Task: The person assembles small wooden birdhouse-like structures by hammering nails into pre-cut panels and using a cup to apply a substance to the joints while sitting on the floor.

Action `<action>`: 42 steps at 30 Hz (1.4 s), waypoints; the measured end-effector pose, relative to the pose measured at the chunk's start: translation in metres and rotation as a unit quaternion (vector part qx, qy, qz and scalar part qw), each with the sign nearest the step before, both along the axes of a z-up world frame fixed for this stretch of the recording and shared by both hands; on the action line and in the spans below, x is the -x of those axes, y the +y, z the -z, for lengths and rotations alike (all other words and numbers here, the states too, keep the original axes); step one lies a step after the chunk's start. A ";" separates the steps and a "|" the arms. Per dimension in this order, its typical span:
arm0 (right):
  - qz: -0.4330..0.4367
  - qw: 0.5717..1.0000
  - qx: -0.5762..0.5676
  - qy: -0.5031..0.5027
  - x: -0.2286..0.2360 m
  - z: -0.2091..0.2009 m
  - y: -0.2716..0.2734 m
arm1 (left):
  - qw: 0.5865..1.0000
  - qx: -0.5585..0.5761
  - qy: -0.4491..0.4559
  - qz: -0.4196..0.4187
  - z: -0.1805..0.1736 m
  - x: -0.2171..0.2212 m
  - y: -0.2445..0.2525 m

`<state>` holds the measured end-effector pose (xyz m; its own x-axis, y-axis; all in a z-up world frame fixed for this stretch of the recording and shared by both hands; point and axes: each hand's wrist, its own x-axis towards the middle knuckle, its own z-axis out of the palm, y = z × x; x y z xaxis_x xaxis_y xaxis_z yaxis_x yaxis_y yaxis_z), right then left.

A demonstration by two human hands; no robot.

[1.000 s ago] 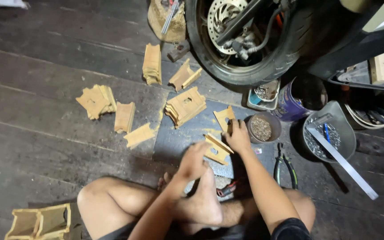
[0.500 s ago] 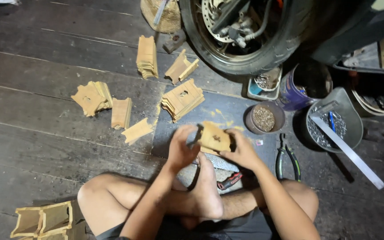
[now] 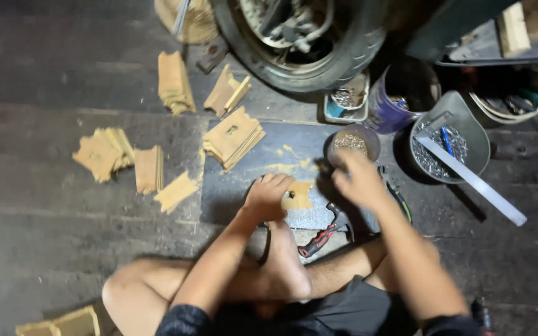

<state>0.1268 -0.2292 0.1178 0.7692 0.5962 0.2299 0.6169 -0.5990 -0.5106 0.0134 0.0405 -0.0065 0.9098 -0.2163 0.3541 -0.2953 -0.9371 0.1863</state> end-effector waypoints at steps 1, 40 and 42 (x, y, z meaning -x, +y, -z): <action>0.011 1.000 -0.006 0.000 -0.024 0.009 0.005 | 1.000 -0.006 0.000 0.011 -0.005 -0.002 0.003; 0.050 0.987 -0.105 0.115 0.000 0.004 -0.029 | 0.969 -0.069 0.229 0.067 -0.060 -0.020 -0.048; 0.039 0.985 -0.109 0.130 0.021 0.002 -0.027 | 0.966 -0.059 0.245 0.063 -0.062 -0.023 -0.050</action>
<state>0.1058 -0.2567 0.1154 0.8600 0.4920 0.1352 0.4054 -0.4979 -0.7667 0.0362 -0.0092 0.0552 0.9254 -0.3496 -0.1465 -0.3123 -0.9222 0.2279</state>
